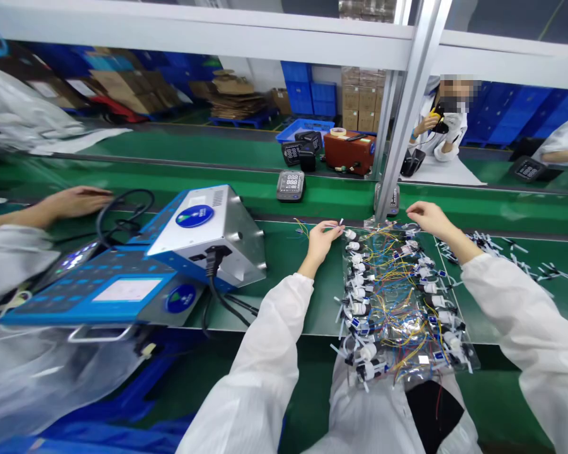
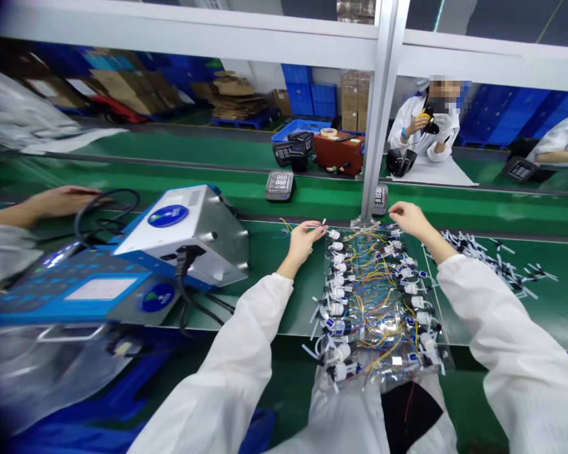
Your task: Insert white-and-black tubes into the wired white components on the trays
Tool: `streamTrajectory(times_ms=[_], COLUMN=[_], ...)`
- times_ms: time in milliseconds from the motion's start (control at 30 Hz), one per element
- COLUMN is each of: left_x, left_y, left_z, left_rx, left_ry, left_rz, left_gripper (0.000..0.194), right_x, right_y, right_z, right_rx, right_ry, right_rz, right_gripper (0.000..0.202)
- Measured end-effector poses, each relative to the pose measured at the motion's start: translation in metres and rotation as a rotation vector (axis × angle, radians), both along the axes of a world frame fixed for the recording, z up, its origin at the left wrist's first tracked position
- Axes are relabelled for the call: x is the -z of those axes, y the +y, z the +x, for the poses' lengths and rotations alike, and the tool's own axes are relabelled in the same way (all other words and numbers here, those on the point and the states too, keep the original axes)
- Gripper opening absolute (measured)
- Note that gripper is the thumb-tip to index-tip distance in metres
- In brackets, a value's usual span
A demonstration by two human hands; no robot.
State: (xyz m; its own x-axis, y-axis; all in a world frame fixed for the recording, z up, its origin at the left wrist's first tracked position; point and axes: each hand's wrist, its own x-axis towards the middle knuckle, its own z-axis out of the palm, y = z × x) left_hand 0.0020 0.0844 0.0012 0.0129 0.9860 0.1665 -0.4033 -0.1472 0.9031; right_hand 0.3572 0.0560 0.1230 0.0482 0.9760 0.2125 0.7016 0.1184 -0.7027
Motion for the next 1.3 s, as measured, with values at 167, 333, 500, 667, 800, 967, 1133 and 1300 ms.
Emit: streamTrajectory(times_ms=[167,333,500,667,800,967,1133,1300], left_x=[0.002,0.002,0.0,-0.004,-0.008,-0.011,-0.017,-0.026], left_y=[0.0,0.001,0.001,0.0,0.0,0.002,0.0,-0.005], left_z=[-0.004,-0.007,-0.007,-0.004,0.0,0.0,-0.001,-0.002], left_rx=[-0.02,-0.011,-0.018,-0.094,-0.112,-0.185,-0.162,-0.188], left_ry=[-0.038,-0.044,-0.044,-0.092,-0.166,-0.282,-0.233,-0.308], left_rz=[0.014,0.027,0.032,0.075,0.09,0.065,0.088,0.126], left_gripper=[0.039,0.035,0.033,0.03,0.031,0.034,0.034,0.034], right_x=[0.023,0.025,0.023,-0.002,-0.037,-0.054,-0.052,-0.062], right_y=[0.01,0.004,-0.008,-0.017,-0.024,-0.026,-0.022,-0.014], right_z=[-0.001,0.004,0.013,0.015,0.026,0.052,0.053,0.046], right_rx=[-0.075,-0.222,-0.236,-0.16,-0.179,0.052,0.21,0.13], right_ry=[-0.428,-0.434,-0.058,0.355,0.799,1.1,1.049,1.073], right_rz=[-0.137,-0.266,-0.329,-0.097,-0.007,-0.115,0.15,0.225], right_gripper=[0.025,0.021,0.025,0.038,0.037,0.017,0.014,0.017])
